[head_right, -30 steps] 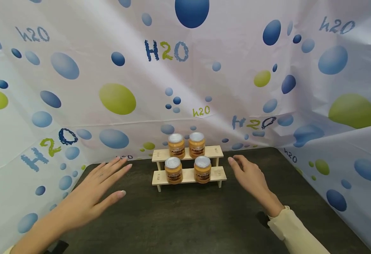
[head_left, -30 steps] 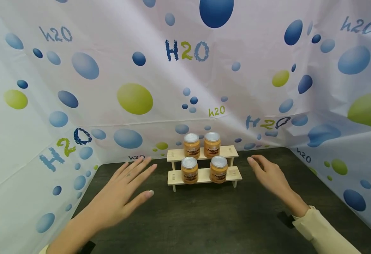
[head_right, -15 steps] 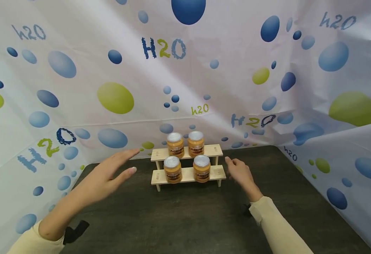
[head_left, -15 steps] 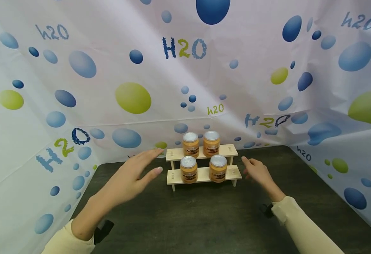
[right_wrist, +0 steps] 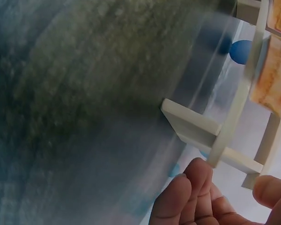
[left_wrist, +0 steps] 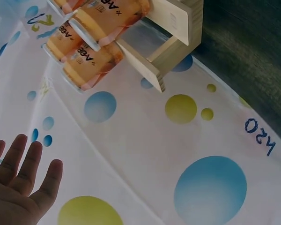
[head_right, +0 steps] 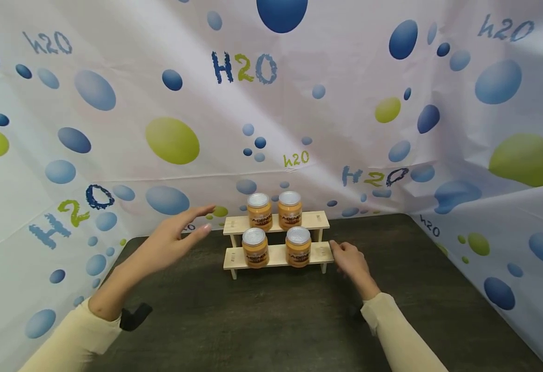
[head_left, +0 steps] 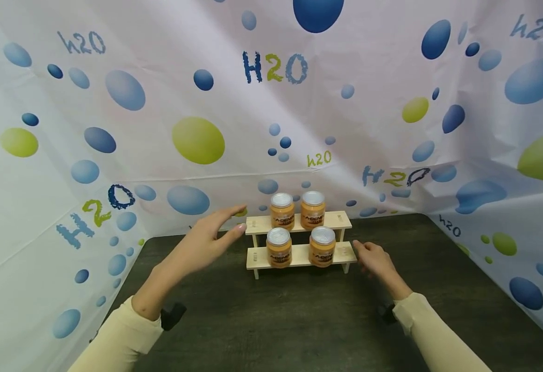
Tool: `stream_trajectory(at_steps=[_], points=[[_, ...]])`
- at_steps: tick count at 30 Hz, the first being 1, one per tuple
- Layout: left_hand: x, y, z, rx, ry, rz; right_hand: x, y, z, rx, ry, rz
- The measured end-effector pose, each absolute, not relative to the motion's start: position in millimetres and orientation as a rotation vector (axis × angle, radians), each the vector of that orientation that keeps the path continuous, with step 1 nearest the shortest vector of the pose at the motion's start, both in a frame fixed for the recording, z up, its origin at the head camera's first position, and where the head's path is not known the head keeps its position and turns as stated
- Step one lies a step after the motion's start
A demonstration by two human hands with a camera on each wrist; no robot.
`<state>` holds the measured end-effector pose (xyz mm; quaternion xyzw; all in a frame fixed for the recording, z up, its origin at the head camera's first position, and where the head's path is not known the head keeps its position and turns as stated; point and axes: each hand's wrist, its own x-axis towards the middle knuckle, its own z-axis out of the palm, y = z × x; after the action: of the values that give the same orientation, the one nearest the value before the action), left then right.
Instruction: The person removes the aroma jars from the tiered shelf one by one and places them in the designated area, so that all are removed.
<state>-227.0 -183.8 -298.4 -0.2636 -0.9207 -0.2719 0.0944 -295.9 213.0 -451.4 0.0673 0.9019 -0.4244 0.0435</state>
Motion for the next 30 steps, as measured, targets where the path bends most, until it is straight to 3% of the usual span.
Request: stream_trajectory(at_steps=[30], points=[[-332.1,-146.0,-325.4,-0.655,-2.689,-1.479,-296.7,200.0,-466.0,0.283,2.405,-1.661]])
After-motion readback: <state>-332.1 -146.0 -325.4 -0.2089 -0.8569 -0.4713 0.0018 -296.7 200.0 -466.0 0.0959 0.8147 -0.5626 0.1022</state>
